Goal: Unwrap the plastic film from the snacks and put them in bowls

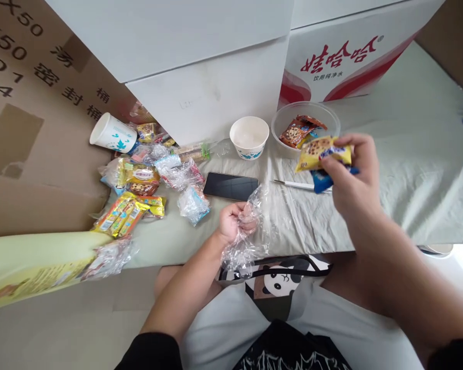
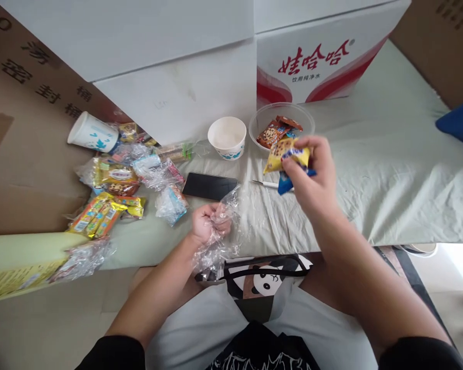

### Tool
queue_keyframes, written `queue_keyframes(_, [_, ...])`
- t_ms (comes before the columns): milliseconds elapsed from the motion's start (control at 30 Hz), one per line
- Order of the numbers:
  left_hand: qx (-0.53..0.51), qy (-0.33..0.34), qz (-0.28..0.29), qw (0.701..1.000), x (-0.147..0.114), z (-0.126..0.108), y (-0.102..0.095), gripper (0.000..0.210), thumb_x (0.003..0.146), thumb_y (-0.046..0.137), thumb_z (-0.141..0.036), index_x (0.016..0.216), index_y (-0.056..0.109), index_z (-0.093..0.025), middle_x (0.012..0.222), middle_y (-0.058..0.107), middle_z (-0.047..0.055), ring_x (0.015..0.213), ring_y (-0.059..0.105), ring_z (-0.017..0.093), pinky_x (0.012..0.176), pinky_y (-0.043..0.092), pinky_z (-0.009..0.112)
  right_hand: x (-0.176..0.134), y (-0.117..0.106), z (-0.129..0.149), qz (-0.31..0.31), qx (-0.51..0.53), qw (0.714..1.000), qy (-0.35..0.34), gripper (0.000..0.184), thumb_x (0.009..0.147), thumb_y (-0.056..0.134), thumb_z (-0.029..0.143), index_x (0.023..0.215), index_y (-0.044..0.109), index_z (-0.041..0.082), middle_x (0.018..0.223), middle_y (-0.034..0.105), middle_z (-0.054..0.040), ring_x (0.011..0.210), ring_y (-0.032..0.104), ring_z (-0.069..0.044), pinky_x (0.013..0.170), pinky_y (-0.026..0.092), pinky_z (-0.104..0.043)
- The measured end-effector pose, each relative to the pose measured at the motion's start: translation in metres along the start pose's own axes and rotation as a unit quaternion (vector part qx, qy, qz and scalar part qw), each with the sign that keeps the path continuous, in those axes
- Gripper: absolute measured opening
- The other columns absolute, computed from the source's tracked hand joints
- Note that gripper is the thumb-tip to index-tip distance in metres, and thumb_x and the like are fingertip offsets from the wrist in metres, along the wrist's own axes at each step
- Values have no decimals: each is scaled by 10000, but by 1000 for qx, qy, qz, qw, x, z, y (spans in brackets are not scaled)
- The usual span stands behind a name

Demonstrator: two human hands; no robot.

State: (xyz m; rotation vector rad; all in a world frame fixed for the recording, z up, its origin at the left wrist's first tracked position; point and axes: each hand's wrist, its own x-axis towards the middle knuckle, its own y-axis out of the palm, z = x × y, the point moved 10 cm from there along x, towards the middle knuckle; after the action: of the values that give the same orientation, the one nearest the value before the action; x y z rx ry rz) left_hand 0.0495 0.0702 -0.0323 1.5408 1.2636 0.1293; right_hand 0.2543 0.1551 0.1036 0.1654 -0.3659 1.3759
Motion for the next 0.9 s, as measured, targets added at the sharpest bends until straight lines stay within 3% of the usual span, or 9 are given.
queue_keyframes(100, [20, -17, 25, 999, 5, 4, 5, 234, 482, 501, -204, 491, 268, -221, 423, 216, -41, 352, 160, 73, 371, 150, 195, 57, 18, 6, 38, -132, 990, 16, 226, 850, 645, 144, 1060, 587, 204, 831, 566, 29, 688, 488, -76, 647, 425, -254])
queue_keyframes(200, [22, -26, 39, 999, 6, 6, 5, 224, 484, 513, -201, 497, 290, -219, 424, 231, -41, 346, 173, 73, 369, 155, 190, 99, 38, -6, 111, -250, 960, 60, 551, 854, 712, 188, 1367, 514, 214, 1161, 638, -54, 979, 603, -149, 773, 462, -326])
queue_keyframes(267, [26, -30, 49, 998, 5, 7, 4, 213, 484, 522, -199, 497, 310, -216, 421, 241, -43, 346, 176, 72, 370, 158, 188, 112, 41, -4, 134, -301, 944, 29, 672, 864, 744, 278, 1465, 446, 239, 1255, 623, -89, 1115, 607, -212, 810, 471, -375])
queue_keyframes(367, [30, -35, 69, 997, 4, 10, 5, 189, 484, 522, -200, 501, 334, -212, 416, 244, -45, 351, 169, 71, 375, 156, 185, 115, 29, 1, 104, -323, 941, -5, 522, 910, 704, 385, 1379, 534, 233, 1232, 640, -90, 1056, 639, -198, 789, 500, -371])
queue_keyframes(467, [26, -41, 74, 996, 5, 12, 6, 192, 490, 514, -200, 508, 324, -215, 418, 232, -45, 357, 161, 73, 377, 163, 186, 111, 23, -9, 94, -347, 932, 42, 323, 944, 657, 344, 1202, 629, 151, 1182, 656, -109, 974, 651, -175, 791, 521, -376])
queue_keyframes(633, [41, -44, 78, 995, 6, 12, 9, 199, 488, 522, -198, 504, 324, -214, 415, 238, -46, 355, 173, 71, 372, 177, 184, 124, 50, -8, 94, -383, 919, -8, 256, 919, 669, 277, 1110, 663, 107, 1198, 631, -137, 1187, 583, -252, 1055, 434, -492])
queue_keyframes(800, [55, -34, 87, 994, 5, 11, 10, 176, 491, 537, -206, 489, 362, -207, 393, 255, -44, 347, 188, 73, 363, 183, 186, 138, 98, -13, 216, -386, 896, -32, 499, 866, 765, 291, 1304, 591, 129, 1390, 514, -160, 1408, 435, -298, 1200, 296, -511])
queue_keyframes(900, [54, -27, 92, 994, 6, 11, 10, 168, 488, 554, -204, 498, 386, -204, 395, 270, -46, 340, 197, 72, 361, 178, 194, 130, 87, -2, 175, -396, 900, -41, 309, 938, 651, 237, 1233, 620, 152, 1321, 571, -139, 1366, 490, -287, 1176, 339, -514])
